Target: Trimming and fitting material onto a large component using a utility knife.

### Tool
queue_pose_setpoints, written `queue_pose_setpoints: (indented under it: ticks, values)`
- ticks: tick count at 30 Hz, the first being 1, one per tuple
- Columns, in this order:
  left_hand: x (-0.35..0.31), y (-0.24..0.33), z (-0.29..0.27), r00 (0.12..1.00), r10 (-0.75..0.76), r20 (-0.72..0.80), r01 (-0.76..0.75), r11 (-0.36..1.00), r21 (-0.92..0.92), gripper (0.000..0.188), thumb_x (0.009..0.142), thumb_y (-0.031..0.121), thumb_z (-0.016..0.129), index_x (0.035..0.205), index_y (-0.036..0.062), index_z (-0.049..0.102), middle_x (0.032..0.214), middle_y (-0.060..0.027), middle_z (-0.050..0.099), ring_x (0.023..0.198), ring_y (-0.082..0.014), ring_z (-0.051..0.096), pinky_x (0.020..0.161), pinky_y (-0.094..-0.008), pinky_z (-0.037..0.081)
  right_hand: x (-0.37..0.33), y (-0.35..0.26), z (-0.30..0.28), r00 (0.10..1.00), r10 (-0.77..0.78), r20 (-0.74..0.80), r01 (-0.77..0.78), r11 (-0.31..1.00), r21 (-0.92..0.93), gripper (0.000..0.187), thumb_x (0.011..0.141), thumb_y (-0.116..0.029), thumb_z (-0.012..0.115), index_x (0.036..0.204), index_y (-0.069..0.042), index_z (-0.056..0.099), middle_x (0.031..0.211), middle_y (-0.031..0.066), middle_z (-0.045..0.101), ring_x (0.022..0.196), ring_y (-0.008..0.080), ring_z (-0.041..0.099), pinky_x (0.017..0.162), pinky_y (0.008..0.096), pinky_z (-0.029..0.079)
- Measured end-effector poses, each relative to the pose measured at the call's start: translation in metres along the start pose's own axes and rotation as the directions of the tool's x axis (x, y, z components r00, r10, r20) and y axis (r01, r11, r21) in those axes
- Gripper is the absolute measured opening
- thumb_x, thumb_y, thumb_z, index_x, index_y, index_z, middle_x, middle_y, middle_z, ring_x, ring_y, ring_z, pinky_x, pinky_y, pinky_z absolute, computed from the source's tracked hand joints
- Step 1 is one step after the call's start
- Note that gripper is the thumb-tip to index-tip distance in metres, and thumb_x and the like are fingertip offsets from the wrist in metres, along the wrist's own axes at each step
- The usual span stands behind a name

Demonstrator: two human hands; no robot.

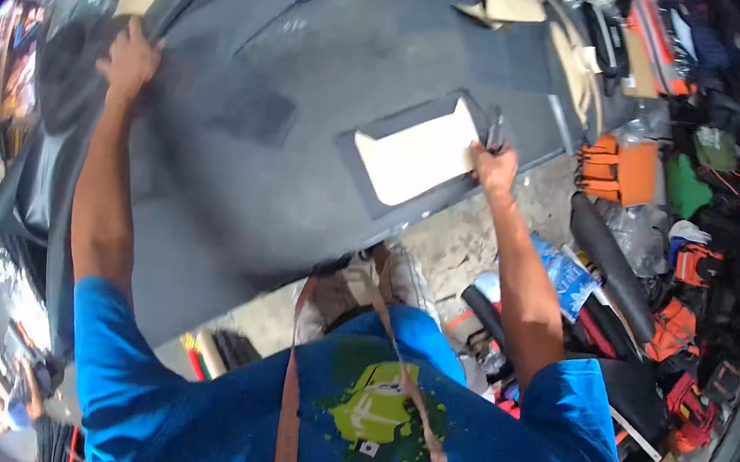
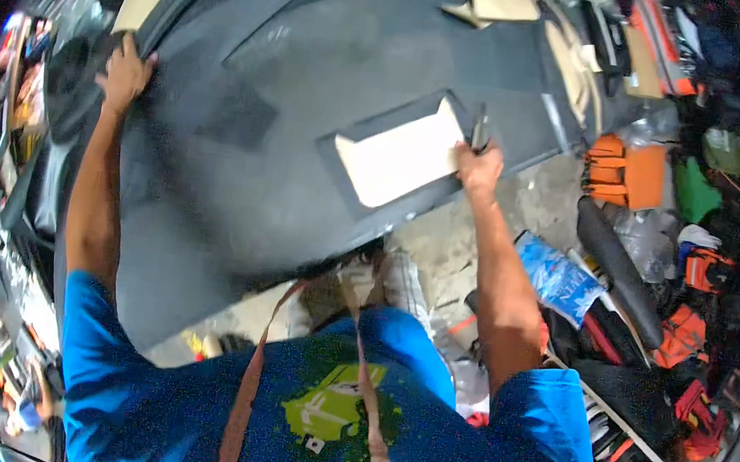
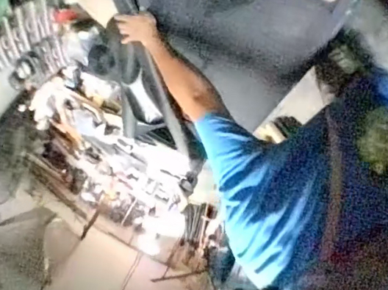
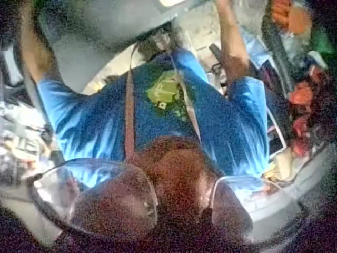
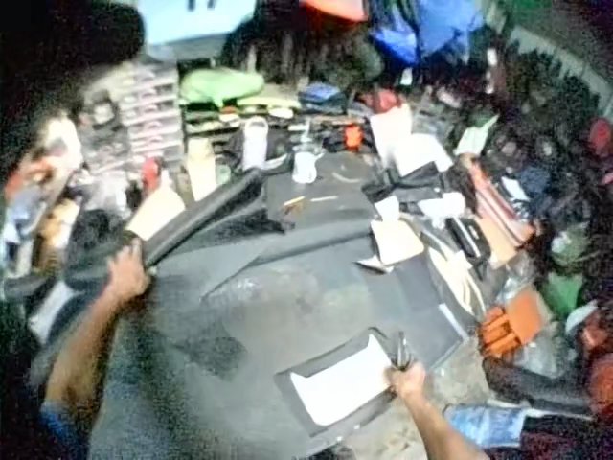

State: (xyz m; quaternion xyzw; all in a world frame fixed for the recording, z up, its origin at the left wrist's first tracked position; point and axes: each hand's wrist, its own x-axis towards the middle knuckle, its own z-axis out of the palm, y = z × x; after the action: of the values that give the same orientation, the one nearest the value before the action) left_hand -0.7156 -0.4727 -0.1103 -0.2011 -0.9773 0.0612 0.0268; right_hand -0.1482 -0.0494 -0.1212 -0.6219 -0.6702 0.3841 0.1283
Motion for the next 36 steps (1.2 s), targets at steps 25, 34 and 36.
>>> queue_pose_setpoints:
  ticks: [25, 34, 36]
  values:
    - [0.018, 0.632, -0.087, 0.962, -0.039, 0.272, 0.235, 0.626, -0.744, 0.089, 0.078, 0.076, 0.074, 0.112, -0.0062, 0.073, 0.097, -0.0154, 0.077, 0.090, -0.0302, 0.072, 0.085, -0.0352, 0.056, 0.136, 0.051, -0.094, 0.935, -0.161, 0.317, 0.161, 0.987, 0.026, 0.030, 0.084, -0.023, 0.081, 0.096, -0.003, 0.063, 0.072, 0.0109, 0.064, 0.057, 0.0271, 0.056, 0.056, 0.0407, 0.047]
    - [-0.009, 0.675, -0.114, 0.941, -0.152, 0.301, 0.258, 0.899, -0.354, 0.094, 0.077, 0.080, 0.069, 0.131, 0.0030, 0.068, 0.132, -0.0220, 0.061, 0.126, -0.0433, 0.052, 0.102, -0.0448, 0.048, 0.159, 0.067, -0.113, 0.897, -0.257, 0.359, 0.280, 0.960, -0.013, 0.037, 0.079, -0.023, 0.086, 0.100, -0.002, 0.065, 0.079, 0.0103, 0.068, 0.065, 0.0277, 0.059, 0.066, 0.0401, 0.051]
    - [-0.027, 0.622, -0.096, 0.938, -0.138, 0.318, 0.273, 0.859, -0.433, 0.092, 0.080, 0.078, 0.068, 0.134, 0.0040, 0.066, 0.128, -0.0215, 0.062, 0.123, -0.0431, 0.054, 0.102, -0.0449, 0.048, 0.155, 0.056, -0.104, 0.881, -0.298, 0.367, 0.324, 0.946, -0.009, 0.036, 0.078, -0.023, 0.086, 0.100, -0.002, 0.065, 0.079, 0.0097, 0.068, 0.066, 0.0276, 0.060, 0.066, 0.0401, 0.051]
